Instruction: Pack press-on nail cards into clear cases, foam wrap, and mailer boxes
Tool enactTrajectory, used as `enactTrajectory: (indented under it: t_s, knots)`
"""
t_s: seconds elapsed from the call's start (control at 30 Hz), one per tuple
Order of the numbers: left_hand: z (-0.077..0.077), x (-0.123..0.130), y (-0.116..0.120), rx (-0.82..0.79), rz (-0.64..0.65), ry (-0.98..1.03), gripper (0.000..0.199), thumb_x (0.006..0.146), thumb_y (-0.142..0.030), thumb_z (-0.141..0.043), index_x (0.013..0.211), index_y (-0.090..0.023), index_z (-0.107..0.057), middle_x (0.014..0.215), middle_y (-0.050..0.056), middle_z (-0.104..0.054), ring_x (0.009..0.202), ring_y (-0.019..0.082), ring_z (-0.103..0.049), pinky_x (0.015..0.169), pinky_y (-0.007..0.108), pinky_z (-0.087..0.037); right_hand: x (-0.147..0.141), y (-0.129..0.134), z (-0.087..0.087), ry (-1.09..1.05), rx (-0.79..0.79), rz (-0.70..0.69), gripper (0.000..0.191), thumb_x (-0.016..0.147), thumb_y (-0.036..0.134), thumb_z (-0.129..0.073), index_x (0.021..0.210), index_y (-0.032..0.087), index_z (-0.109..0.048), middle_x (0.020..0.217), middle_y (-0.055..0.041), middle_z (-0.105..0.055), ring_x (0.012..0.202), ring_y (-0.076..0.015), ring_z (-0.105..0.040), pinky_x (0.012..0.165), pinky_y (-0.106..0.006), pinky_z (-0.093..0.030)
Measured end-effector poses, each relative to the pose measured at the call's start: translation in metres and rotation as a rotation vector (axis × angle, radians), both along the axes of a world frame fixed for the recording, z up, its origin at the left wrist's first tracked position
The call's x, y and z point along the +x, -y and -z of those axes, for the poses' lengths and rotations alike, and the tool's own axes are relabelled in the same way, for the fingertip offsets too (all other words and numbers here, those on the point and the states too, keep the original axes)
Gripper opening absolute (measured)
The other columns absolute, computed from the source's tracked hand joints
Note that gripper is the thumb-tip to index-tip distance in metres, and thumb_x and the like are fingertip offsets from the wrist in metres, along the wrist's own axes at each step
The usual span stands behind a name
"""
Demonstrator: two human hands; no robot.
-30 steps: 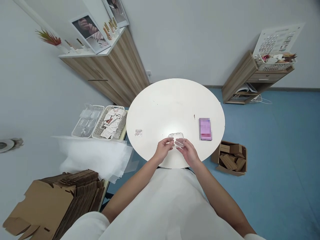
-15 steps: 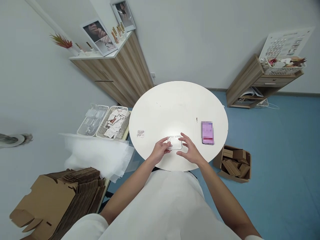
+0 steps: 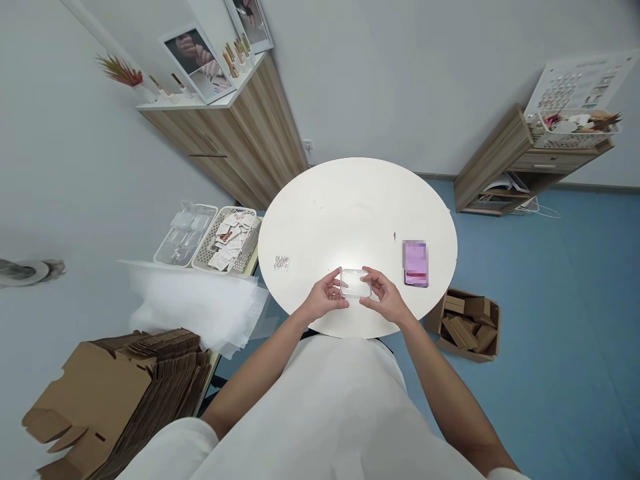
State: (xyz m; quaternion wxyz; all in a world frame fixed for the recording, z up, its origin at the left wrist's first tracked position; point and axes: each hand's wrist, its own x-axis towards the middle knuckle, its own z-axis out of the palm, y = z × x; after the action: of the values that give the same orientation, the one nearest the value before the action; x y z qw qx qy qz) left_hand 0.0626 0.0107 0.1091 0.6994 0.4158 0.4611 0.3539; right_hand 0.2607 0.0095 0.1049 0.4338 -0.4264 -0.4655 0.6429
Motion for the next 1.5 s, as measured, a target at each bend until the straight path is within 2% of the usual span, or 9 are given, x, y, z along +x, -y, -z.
enactTrajectory:
  t_s: [0.4, 0.63, 0.8, 0.87, 0.97, 1.03, 1.13, 1.33, 1.5]
  knots:
    - [0.0, 0.005, -0.003, 0.095, 0.056, -0.031, 0.079, 0.051, -0.021, -0.078, 0.123, -0.024, -0.045, 0.086, 0.001, -0.055, 0.07, 0.009, -0.051, 0.069, 0.027, -0.043, 0.006, 0.004, 0.002, 0.043, 0.123, 0.009, 0.044, 0.054, 0.022, -0.075, 0.094, 0.024, -0.057, 0.127, -0.0083, -0.043, 0.119, -0.0216, -0.041, 0.099, -0.037, -0.034]
    - [0.004, 0.008, -0.004, 0.106, 0.066, 0.001, 0.076, 0.053, -0.02, -0.078, 0.122, -0.025, -0.046, 0.087, 0.002, -0.055, 0.073, 0.01, -0.051, 0.069, 0.027, -0.043, 0.007, 0.004, 0.014, -0.023, 0.096, 0.033, 0.045, 0.051, 0.027, -0.077, 0.09, 0.022, -0.056, 0.126, -0.0097, -0.043, 0.119, -0.0224, -0.041, 0.098, -0.037, -0.034]
    - [0.008, 0.01, -0.001, 0.086, 0.075, 0.014, 0.079, 0.052, -0.019, -0.079, 0.123, -0.025, -0.045, 0.089, 0.003, -0.055, 0.076, 0.012, -0.055, 0.073, 0.031, -0.045, 0.012, 0.004, 0.017, -0.109, -0.017, 0.051, 0.045, 0.053, 0.032, -0.076, 0.089, 0.023, -0.052, 0.126, -0.0091, -0.045, 0.104, -0.0222, -0.054, 0.085, -0.038, -0.044]
    - [0.009, 0.011, 0.001, 0.055, 0.082, 0.021, 0.08, 0.055, -0.022, -0.077, 0.126, -0.026, -0.041, 0.091, 0.004, -0.055, 0.077, 0.013, -0.057, 0.073, 0.032, -0.045, 0.014, 0.001, 0.016, -0.083, -0.05, 0.051, 0.043, 0.055, 0.034, -0.076, 0.089, 0.023, -0.051, 0.119, -0.0082, -0.05, 0.098, -0.0209, -0.057, 0.082, -0.037, -0.045]
    - [0.011, 0.013, 0.004, 0.025, 0.133, 0.013, 0.077, 0.061, -0.024, -0.073, 0.129, -0.027, -0.037, 0.092, 0.005, -0.058, 0.075, 0.012, -0.058, 0.075, 0.033, -0.045, 0.016, -0.008, 0.016, 0.028, -0.066, 0.165, 0.03, 0.066, 0.044, -0.065, 0.081, 0.021, -0.052, 0.092, -0.005, -0.061, 0.088, -0.0178, -0.058, 0.081, -0.035, -0.045]
    - [0.013, 0.014, 0.006, 0.02, 0.162, -0.014, 0.076, 0.064, -0.024, -0.072, 0.131, -0.026, -0.035, 0.092, 0.005, -0.059, 0.073, 0.011, -0.059, 0.077, 0.033, -0.044, 0.016, -0.014, 0.016, 0.107, -0.077, 0.236, 0.031, 0.072, 0.05, -0.056, 0.077, 0.02, -0.052, 0.078, -0.0028, -0.061, 0.08, -0.0158, -0.058, 0.078, -0.034, -0.045]
    - [0.016, 0.014, 0.007, 0.009, 0.171, -0.039, 0.08, 0.064, -0.023, -0.071, 0.133, -0.025, -0.031, 0.093, 0.006, -0.06, 0.073, 0.011, -0.06, 0.077, 0.033, -0.045, 0.014, -0.021, 0.018, 0.147, -0.113, 0.238, 0.035, 0.072, 0.053, -0.054, 0.077, 0.018, -0.054, 0.071, -0.0012, -0.059, 0.071, -0.0138, -0.057, 0.073, -0.032, -0.047]
    - [0.029, 0.008, 0.008, 0.005, 0.093, -0.061, 0.072, 0.064, -0.024, -0.071, 0.127, -0.022, -0.037, 0.094, 0.007, -0.06, 0.075, 0.013, -0.061, 0.078, 0.034, -0.046, 0.009, -0.014, 0.028, 0.134, -0.268, 0.2, 0.045, 0.074, 0.055, -0.048, 0.1, 0.019, -0.055, 0.088, -0.004, -0.059, 0.068, -0.012, -0.058, 0.075, -0.033, -0.047]
    - [0.046, 0.0, 0.011, -0.068, 0.011, -0.11, 0.065, 0.064, -0.025, -0.071, 0.119, -0.02, -0.038, 0.098, 0.008, -0.061, 0.073, 0.011, -0.06, 0.078, 0.034, -0.046, 0.0, 0.014, 0.052, 0.143, -0.295, 0.148, 0.053, 0.07, 0.046, -0.058, 0.116, 0.023, -0.046, 0.104, -0.006, -0.056, 0.072, -0.0137, -0.06, 0.076, -0.035, -0.047]
